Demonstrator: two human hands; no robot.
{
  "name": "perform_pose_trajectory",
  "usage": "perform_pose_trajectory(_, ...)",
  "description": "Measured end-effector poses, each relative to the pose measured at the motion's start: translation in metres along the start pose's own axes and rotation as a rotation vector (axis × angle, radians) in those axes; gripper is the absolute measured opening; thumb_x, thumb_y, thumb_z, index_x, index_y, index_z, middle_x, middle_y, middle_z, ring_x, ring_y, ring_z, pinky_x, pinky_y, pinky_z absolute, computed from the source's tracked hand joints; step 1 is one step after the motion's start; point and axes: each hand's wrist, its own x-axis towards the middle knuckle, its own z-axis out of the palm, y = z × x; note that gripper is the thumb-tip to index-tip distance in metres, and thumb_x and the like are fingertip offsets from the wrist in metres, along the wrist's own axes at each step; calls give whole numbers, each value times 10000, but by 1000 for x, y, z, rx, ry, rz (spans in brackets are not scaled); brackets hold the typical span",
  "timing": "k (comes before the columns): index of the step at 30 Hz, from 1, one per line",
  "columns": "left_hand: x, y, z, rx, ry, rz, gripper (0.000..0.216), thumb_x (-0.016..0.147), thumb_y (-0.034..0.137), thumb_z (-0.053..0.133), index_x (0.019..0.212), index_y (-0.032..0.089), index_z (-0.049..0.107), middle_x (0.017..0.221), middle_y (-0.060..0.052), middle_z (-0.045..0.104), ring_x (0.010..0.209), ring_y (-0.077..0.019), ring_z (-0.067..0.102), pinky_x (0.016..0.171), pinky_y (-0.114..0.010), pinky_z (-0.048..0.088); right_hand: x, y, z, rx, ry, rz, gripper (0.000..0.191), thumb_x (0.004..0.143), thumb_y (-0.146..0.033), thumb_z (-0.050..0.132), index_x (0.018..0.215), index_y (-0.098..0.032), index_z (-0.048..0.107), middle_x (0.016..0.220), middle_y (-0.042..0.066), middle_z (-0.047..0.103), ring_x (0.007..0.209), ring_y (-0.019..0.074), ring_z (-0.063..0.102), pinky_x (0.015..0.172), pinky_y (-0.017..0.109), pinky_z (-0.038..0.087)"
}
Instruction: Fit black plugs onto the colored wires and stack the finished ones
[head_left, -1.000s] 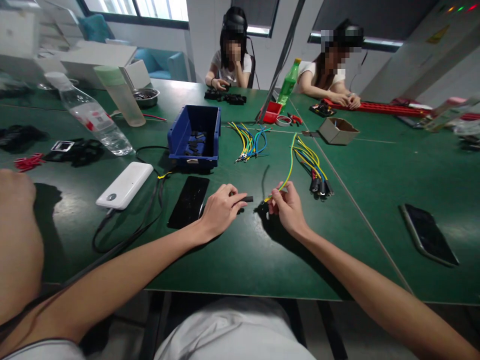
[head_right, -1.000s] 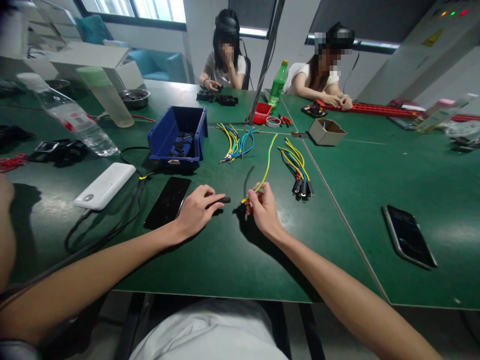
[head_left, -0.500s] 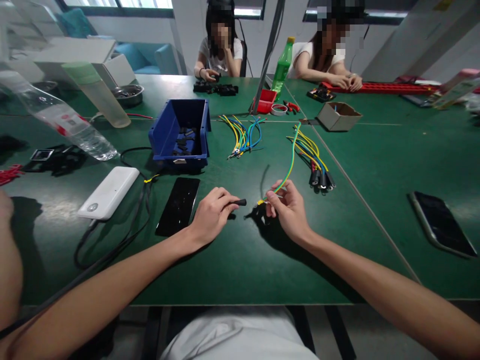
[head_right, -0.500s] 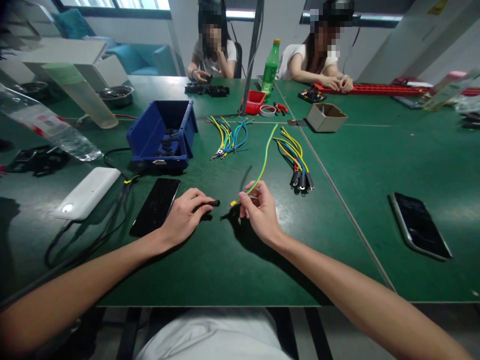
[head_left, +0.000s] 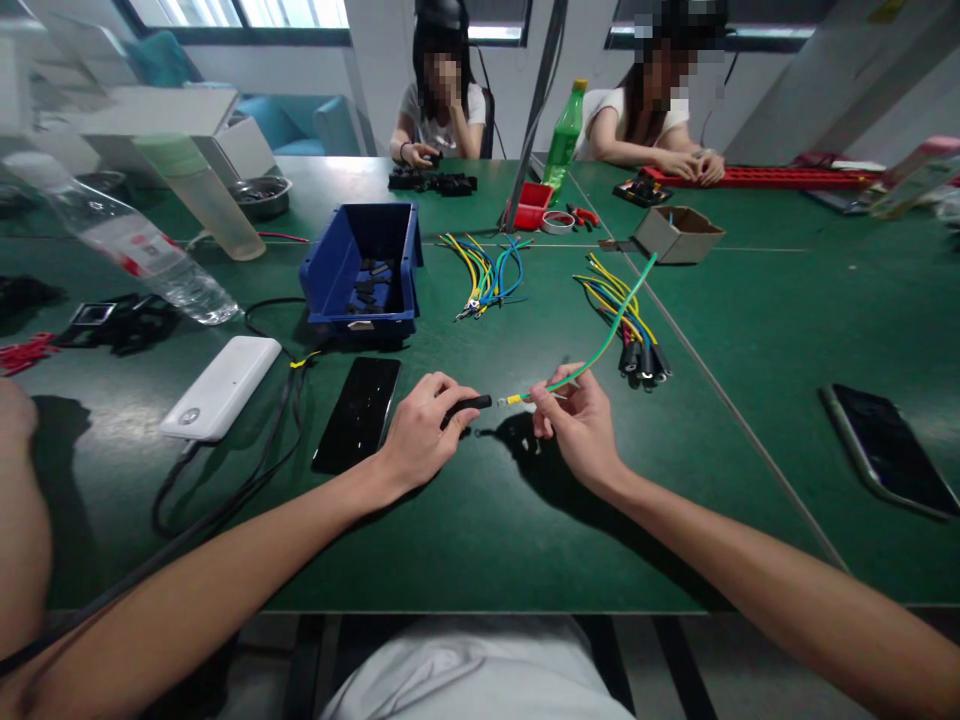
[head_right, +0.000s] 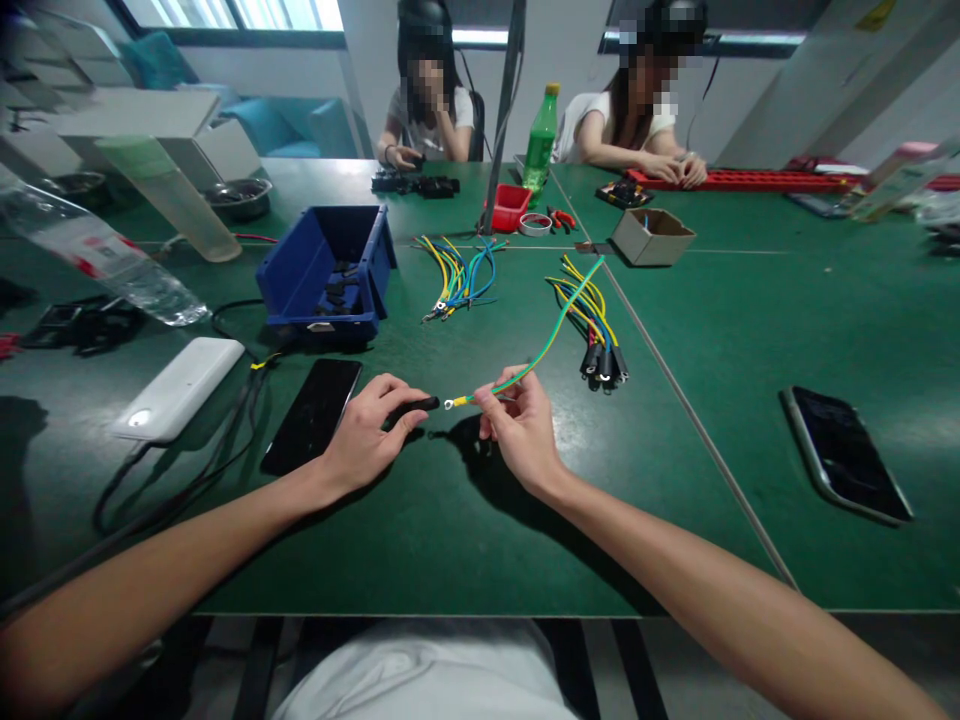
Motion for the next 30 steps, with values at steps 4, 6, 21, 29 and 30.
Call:
perform_pose_trajectory(4, -1, -1, 1, 8, 5, -4, 167, 917, 234, 554, 1023, 188, 674, 926, -59, 580, 899, -192, 568, 817, -343, 487, 0, 1, 0, 3, -5, -8, 335, 780, -374, 713, 871, -259, 412, 730, -64, 599, 408, 72, 514, 354, 201, 354)
perform_pose_trajectory(6, -1, -2, 1, 5, 11, -6, 163, 918, 223, 550, 1013, 183, 676, 926, -58, 580, 904, -191, 568, 819, -340, 485, 0, 1, 0, 3, -5, -9, 333, 782, -370, 713, 873, -258, 412, 735, -60, 607, 409, 73, 514, 354, 203, 357)
perform_pose_trajectory(21, -1, -1, 2, -17, 19, -3, 99, 900, 189, 567, 894, 159, 661, 868, -45, 598, 841, -181, 577, 759, -323, 475, -4, 0, 3, 24, -35, -17, 306, 784, -329, 716, 850, -250, 428, 758, -55, 635, 399, 59, 508, 360, 198, 391)
perform_pose_trajectory(29, -1, -2, 2, -28, 32, 25, 91, 898, 188, 569, 888, 152, 652, 864, -49, 602, 828, -180, 584, 743, -315, 475, -5, 0, 3, 24, -42, -46, 301, 793, -304, 716, 867, -231, 433, 767, -51, 645, 403, 49, 520, 368, 177, 412)
perform_pose_trajectory(30, -1, -2, 2, -27, 31, 28, 93, 898, 189, 568, 890, 155, 654, 864, -49, 603, 828, -180, 584, 741, -313, 476, -5, 0, 3, 24, -43, -48, 301, 794, -302, 716, 866, -230, 433, 767, -51, 645, 403, 48, 520, 368, 175, 413)
